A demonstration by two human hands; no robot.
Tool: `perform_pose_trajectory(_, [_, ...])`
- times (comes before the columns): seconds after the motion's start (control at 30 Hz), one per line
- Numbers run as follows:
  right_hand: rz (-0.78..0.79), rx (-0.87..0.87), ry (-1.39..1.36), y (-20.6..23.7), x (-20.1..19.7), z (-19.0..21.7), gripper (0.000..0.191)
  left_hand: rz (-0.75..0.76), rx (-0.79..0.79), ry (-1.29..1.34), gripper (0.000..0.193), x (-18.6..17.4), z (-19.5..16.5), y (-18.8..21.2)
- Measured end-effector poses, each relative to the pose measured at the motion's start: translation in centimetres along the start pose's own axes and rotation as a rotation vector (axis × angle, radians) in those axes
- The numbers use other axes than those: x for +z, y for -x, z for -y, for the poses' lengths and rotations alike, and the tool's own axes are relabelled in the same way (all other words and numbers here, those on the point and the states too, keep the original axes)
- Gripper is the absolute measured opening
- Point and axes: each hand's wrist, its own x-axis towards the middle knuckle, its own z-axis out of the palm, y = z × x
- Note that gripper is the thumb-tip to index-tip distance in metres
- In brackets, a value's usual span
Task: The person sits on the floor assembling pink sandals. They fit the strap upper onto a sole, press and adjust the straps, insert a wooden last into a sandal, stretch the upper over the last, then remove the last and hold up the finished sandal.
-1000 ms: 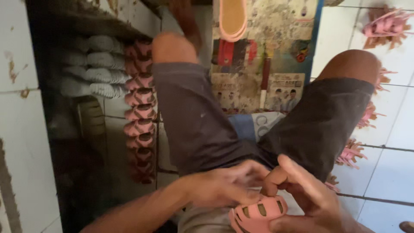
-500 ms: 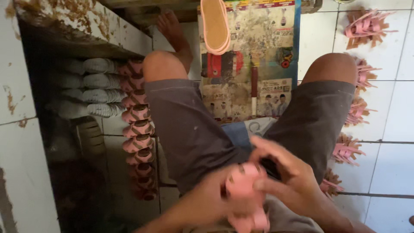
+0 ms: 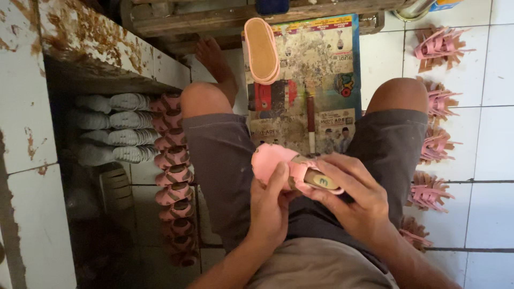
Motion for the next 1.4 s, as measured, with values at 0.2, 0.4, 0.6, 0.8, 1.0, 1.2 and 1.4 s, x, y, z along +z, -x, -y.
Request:
perform_pose_trajectory(0.2, [-0.056, -0.228, -0.147, -0.6, -0.2, -2.0, 0.051, 0.016, 0.15, 0.126, 0.03, 0.4, 1.5, -0.4])
perform_pose_trajectory(0.4, [-0.046, -0.386, 0.109, 0.7, -0.2, -2.3, 0.052, 0.16, 0.25, 0.09, 0.047, -1.1, 1.8, -0.4])
perform_pose_trajectory(0.6, [-0.061, -0.422, 0.076, 0.7, 0.0, -2.6, 0.053, 0.283, 0.253, 0.186, 0.046, -1.2, 1.1, -0.2])
perform_pose_trajectory(0.8, [-0.424, 0.237, -0.667, 0.3, 3.5, -2.1, 0.036, 0.119, 0.431, -0.2, 0.057, 1.4, 3.1, -1.1])
perform_pose_trajectory(1.0, [-0.476, 0.482, -1.305, -0.2, 6.6, -2.7, 0.026, 0.006, 0.314, -0.361, 0.024, 1.6, 5.5, -2.7])
perform_pose_trajectory(1.2, [-0.43, 0.559, -1.159, 0.1, 6.3, -2.1, 0.019, 0.036, 0.473, -0.088, 0.029, 1.2, 3.4, -2.8])
perform_pose_trajectory(1.4, [-0.143, -0.252, 0.141, -3.1, 2.3, -0.8, 0.034, 0.208, 0.364, -0.54, 0.029, -3.2, -6.9, -2.5])
